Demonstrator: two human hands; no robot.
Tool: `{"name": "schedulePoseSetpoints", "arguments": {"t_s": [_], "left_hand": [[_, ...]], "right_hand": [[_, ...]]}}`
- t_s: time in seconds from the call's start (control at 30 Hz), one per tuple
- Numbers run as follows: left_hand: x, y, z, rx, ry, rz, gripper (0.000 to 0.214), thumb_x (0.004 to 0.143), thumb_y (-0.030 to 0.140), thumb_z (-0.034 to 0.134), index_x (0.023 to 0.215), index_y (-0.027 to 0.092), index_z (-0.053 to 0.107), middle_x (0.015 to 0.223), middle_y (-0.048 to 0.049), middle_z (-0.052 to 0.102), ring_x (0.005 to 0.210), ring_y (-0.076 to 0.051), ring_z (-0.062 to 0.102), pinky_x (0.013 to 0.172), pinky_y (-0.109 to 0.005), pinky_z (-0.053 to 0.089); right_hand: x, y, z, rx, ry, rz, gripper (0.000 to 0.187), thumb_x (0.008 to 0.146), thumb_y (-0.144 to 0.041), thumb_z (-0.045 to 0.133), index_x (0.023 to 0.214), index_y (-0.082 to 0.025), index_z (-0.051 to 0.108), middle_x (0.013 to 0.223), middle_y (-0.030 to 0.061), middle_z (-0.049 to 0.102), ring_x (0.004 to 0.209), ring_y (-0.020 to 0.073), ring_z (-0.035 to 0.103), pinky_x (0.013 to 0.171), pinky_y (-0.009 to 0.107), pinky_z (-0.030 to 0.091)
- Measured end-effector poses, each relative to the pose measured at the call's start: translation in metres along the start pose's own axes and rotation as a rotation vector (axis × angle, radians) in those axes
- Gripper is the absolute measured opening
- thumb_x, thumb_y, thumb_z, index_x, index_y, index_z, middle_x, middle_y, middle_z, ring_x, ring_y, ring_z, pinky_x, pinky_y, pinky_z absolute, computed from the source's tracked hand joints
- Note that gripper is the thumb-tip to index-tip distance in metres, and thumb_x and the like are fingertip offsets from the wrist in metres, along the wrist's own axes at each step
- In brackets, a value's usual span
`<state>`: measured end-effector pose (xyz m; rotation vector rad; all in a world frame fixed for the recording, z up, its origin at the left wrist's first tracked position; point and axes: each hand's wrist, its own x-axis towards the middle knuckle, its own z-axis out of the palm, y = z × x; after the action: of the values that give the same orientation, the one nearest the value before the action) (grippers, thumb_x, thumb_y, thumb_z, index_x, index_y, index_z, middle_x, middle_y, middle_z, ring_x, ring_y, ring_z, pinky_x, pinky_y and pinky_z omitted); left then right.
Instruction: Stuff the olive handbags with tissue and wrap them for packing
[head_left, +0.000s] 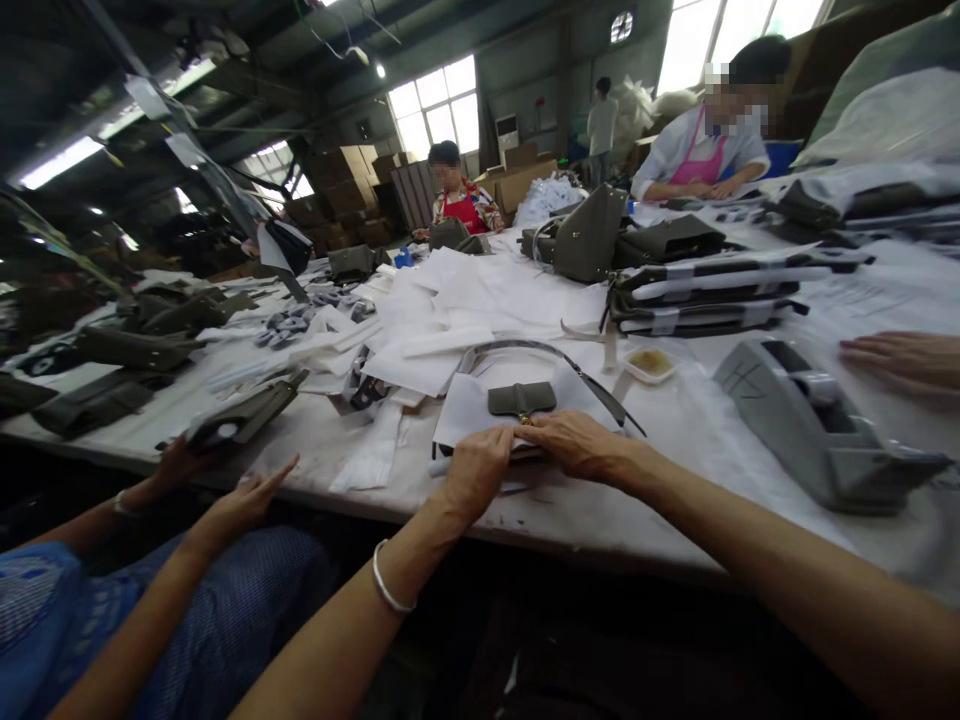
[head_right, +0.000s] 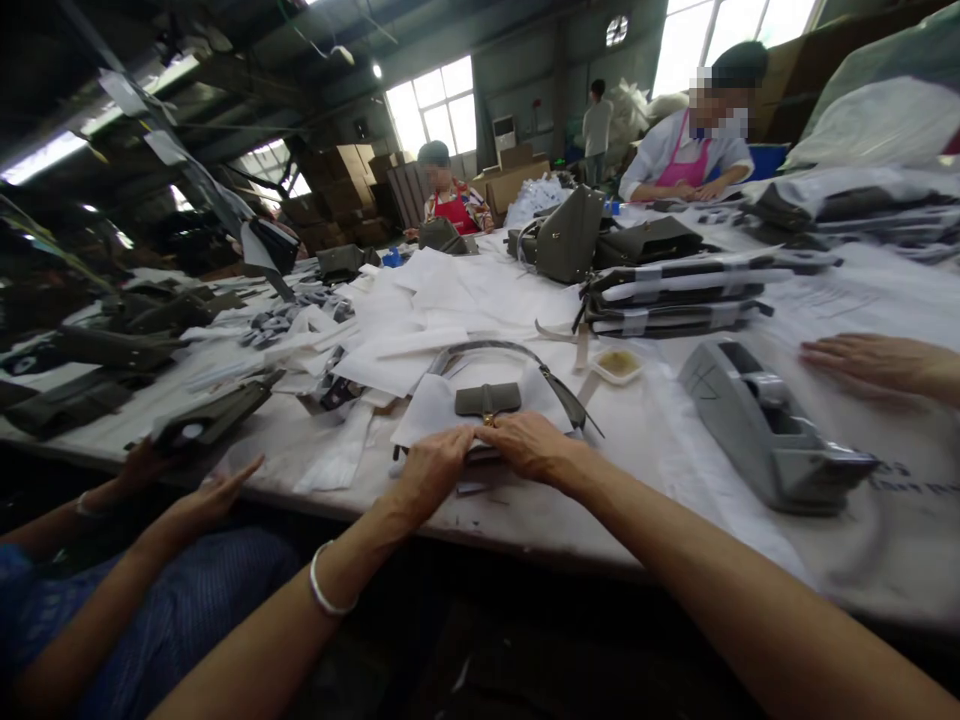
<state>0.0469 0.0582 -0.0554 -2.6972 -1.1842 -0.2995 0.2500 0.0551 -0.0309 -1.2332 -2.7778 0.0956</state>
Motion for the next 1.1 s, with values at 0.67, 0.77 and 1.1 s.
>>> {"name": "schedulePoseSetpoints", "arguments": {"t_s": [0.67, 0.77, 1.1], "left_hand": [[0.004, 0.002, 0.005, 0.148, 0.006, 0.136, 0.033, 0.097, 0.012, 0.040, 0.128, 0.009, 0.047, 0.114, -0.0168, 0.064, 0.108, -0.025, 0.063, 0.091, -0.040, 0.051], [0.008, -0.008, -0.006, 0.059, 0.012, 0.152, 0.031, 0.094, 0.011, 0.040, 0.124, 0.011, 0.049, 0.102, -0.0125, 0.065, 0.095, -0.024, 0.065, 0.083, -0.037, 0.052], [0.038, -0.021, -0.070, -0.030, -0.071, 0.177, 0.056, 0.073, 0.006, 0.052, 0.127, 0.014, 0.045, 0.107, -0.0103, 0.065, 0.094, -0.024, 0.065, 0.081, -0.034, 0.053]], "right_hand": [[-0.013, -0.021, 0.033, -0.214, 0.329, 0.192, 0.044, 0.093, -0.011, 0.041, 0.136, -0.016, 0.049, 0.130, 0.0143, 0.061, 0.116, 0.0272, 0.056, 0.107, 0.048, 0.036], [-0.015, -0.027, 0.025, -0.259, 0.366, 0.212, 0.057, 0.087, -0.017, 0.055, 0.142, -0.015, 0.042, 0.139, 0.0153, 0.054, 0.125, 0.0327, 0.049, 0.113, 0.055, 0.027], [-0.015, -0.006, -0.020, -0.467, 0.451, 0.128, 0.055, 0.089, -0.016, 0.052, 0.143, -0.016, 0.041, 0.129, 0.0156, 0.059, 0.107, 0.0311, 0.057, 0.094, 0.047, 0.039]]}}
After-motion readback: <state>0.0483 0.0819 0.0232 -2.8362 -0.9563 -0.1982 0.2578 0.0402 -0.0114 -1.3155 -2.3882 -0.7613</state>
